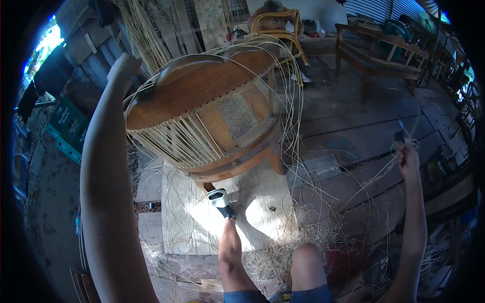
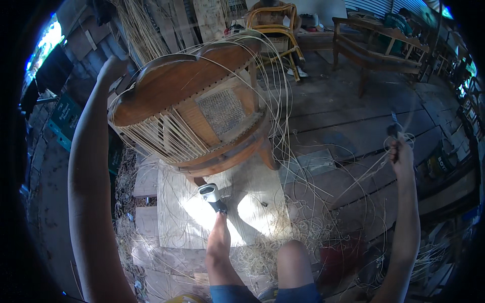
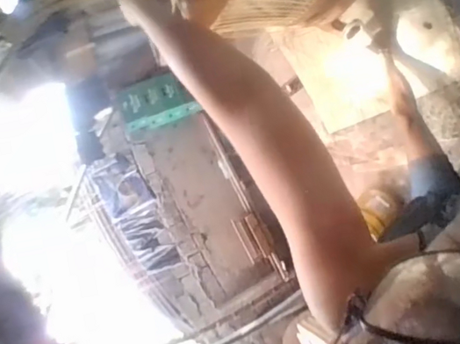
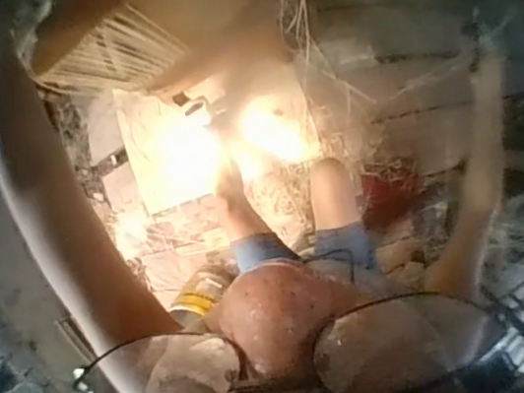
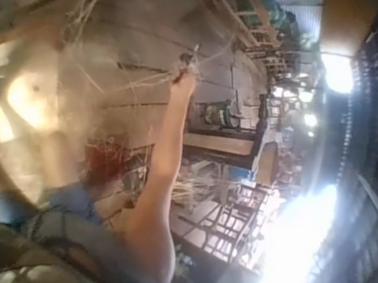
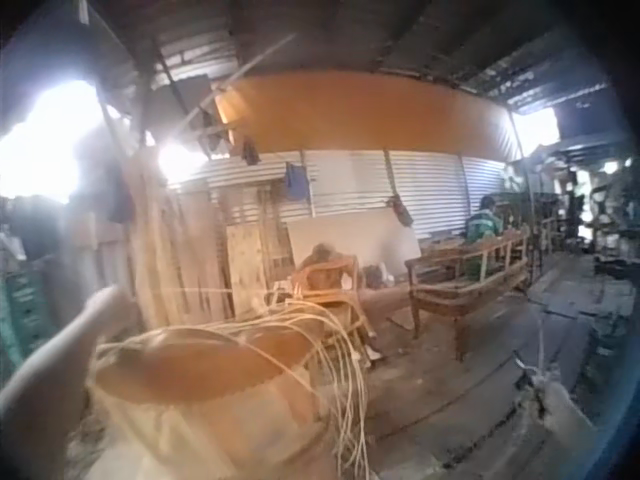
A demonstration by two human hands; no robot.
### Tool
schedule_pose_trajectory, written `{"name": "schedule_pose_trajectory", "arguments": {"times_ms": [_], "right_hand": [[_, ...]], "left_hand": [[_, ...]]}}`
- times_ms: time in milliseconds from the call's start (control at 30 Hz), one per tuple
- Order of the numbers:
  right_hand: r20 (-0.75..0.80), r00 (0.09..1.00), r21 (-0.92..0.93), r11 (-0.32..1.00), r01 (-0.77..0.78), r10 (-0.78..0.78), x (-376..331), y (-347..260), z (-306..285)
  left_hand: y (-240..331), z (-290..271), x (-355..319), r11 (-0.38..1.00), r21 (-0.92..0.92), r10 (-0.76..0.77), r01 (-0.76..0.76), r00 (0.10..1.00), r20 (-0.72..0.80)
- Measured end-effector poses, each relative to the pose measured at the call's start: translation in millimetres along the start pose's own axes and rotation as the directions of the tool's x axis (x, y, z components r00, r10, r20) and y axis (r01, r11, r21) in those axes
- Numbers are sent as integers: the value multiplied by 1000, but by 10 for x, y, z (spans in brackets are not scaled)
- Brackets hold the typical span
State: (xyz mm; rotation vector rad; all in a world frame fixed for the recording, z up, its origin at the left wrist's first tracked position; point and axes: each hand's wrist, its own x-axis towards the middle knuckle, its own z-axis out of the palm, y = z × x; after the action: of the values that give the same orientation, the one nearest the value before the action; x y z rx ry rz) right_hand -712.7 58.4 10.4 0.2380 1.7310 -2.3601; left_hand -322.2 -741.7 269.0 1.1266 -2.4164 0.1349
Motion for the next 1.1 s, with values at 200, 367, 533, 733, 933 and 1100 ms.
{"name": "schedule_pose_trajectory", "arguments": {"times_ms": [200,367,533,733,933,1100], "right_hand": [[135,978,-318,942,-110,160,-359,507,540],[-2,1000,-281,960,12,-13,-212,1058,-625],[-255,964,-200,979,30,-81,-868,1135,-1604],[-214,977,-318,945,-76,7,-2239,871,-2022],[428,888,-208,974,-85,169,-3728,1087,-823],[687,542,-291,867,-403,483,-4359,1499,-142]], "left_hand": [[-81,162,-350,924,382,-88,-24,958,275],[327,197,-659,949,-8,304,-316,905,298],[666,-112,-1377,954,-300,45,-25,997,60],[1507,-526,-2492,680,-570,-11,-462,770,-637],[2362,566,-5658,181,-963,258,201,935,244],[2810,342,-7135,-545,-184,545,818,513,664]]}}
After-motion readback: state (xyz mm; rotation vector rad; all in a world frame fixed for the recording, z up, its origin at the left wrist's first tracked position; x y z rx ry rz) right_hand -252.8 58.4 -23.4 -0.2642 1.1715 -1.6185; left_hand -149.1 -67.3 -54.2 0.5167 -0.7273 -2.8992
